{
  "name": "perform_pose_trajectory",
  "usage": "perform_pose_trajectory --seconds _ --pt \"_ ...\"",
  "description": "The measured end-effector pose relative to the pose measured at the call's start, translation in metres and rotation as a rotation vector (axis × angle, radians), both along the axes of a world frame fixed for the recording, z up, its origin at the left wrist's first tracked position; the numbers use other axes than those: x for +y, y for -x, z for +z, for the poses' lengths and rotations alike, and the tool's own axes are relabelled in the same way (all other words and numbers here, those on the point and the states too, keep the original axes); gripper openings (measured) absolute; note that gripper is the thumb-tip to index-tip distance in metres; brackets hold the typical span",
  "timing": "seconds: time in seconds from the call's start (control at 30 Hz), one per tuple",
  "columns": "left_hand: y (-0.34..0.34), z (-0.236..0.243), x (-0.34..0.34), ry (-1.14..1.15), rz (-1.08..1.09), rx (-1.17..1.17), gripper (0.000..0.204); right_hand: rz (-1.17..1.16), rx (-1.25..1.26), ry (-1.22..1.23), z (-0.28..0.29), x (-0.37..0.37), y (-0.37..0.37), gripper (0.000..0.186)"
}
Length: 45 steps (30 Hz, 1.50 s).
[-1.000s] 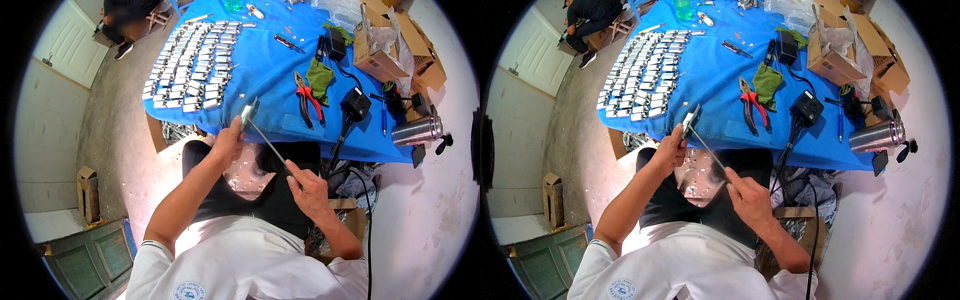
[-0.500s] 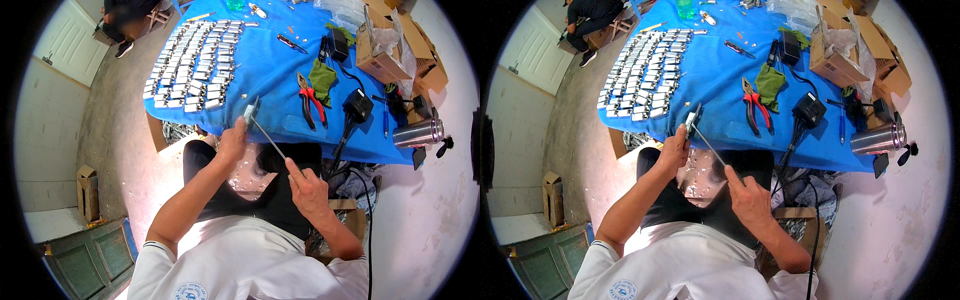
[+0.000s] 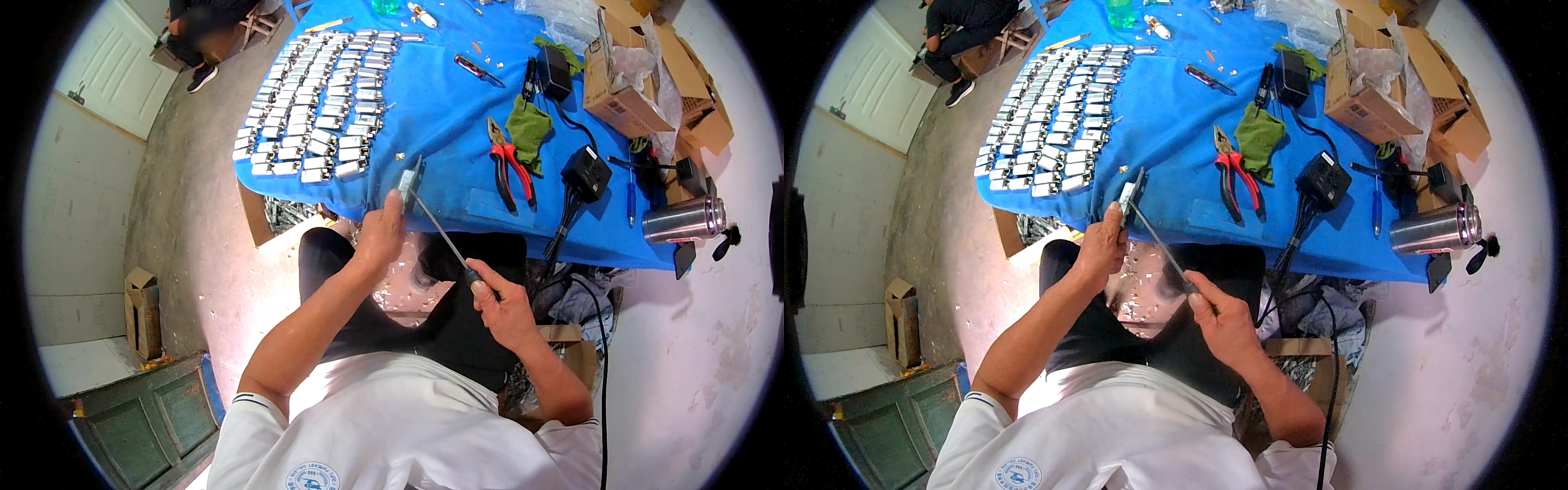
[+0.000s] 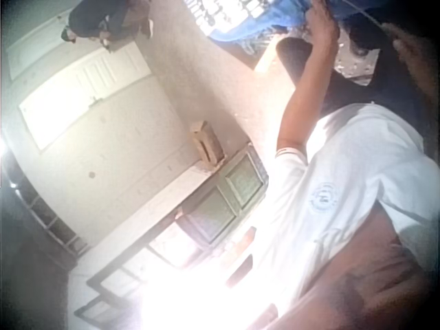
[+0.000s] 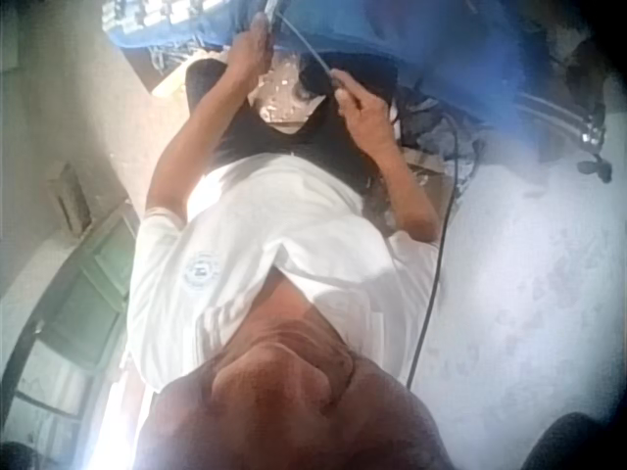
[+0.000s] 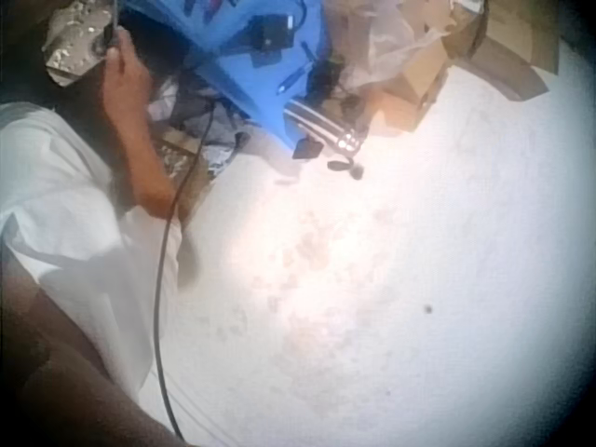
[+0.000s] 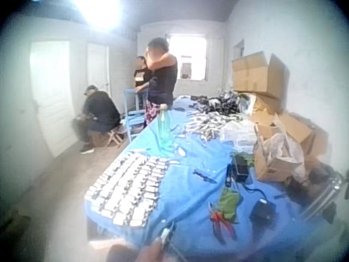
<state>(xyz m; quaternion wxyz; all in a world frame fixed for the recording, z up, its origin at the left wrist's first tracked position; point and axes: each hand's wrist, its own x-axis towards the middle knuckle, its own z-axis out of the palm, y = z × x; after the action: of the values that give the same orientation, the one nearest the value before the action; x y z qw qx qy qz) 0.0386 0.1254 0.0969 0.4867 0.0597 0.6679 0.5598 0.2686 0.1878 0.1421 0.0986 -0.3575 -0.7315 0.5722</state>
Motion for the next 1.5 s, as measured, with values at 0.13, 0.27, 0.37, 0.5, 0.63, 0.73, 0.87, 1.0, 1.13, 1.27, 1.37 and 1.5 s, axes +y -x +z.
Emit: perform_pose_trajectory --seconds 0.13,0.27,0.37,0.5,0.63,0.73,0.87,1.0,1.13,1.27,1.37,1.5 --pt "0.001 0.004 0.000 0.010 0.007 -0.035 0.057 -0.034 0.013 -0.038 -0.009 -0.004 -0.001 0.037" --pt "0.004 0.001 -0.002 -0.004 -0.012 -0.055 0.057 0.033 -0.164 -0.822 -0.012 -0.017 0.002 0.041" --pt "0.005 -0.006 -0.003 -0.018 -0.029 -0.025 0.056 0.005 -0.155 -0.921 -0.014 -0.019 0.002 0.043" --pt "0.004 -0.001 -0.001 -0.019 -0.016 -0.030 0.056 0.012 -0.190 -0.872 -0.009 -0.018 0.003 0.042" --pt "0.004 0.000 0.000 0.004 0.006 -0.056 0.055 -0.006 -0.091 -0.550 -0.007 -0.011 0.006 0.037" --pt "0.003 -0.001 0.001 -0.012 0.006 -0.047 0.055 -0.042 0.005 -0.311 -0.013 -0.010 0.003 0.037" --pt "0.002 0.001 0.002 0.000 0.028 -0.069 0.055 -0.077 0.006 -0.066 -0.010 -0.009 0.002 0.038" --pt "0.003 0.002 0.000 0.013 0.013 -0.068 0.055 -0.106 -0.013 0.156 0.006 -0.008 0.003 0.038" --pt "0.004 0.001 -0.002 0.007 -0.004 -0.063 0.055 0.020 -0.014 -0.130 0.013 -0.003 -0.003 0.042" --pt "0.006 -0.001 -0.003 -0.001 -0.012 -0.045 0.055 0.125 -0.094 -0.696 0.018 0.000 -0.003 0.045" --pt "0.005 0.002 -0.002 0.012 0.004 -0.043 0.055 0.131 -0.191 -0.856 0.015 -0.004 -0.002 0.047" --pt "0.003 0.007 -0.001 0.021 0.000 -0.040 0.055 0.128 -0.172 -0.899 0.004 -0.009 0.004 0.045"
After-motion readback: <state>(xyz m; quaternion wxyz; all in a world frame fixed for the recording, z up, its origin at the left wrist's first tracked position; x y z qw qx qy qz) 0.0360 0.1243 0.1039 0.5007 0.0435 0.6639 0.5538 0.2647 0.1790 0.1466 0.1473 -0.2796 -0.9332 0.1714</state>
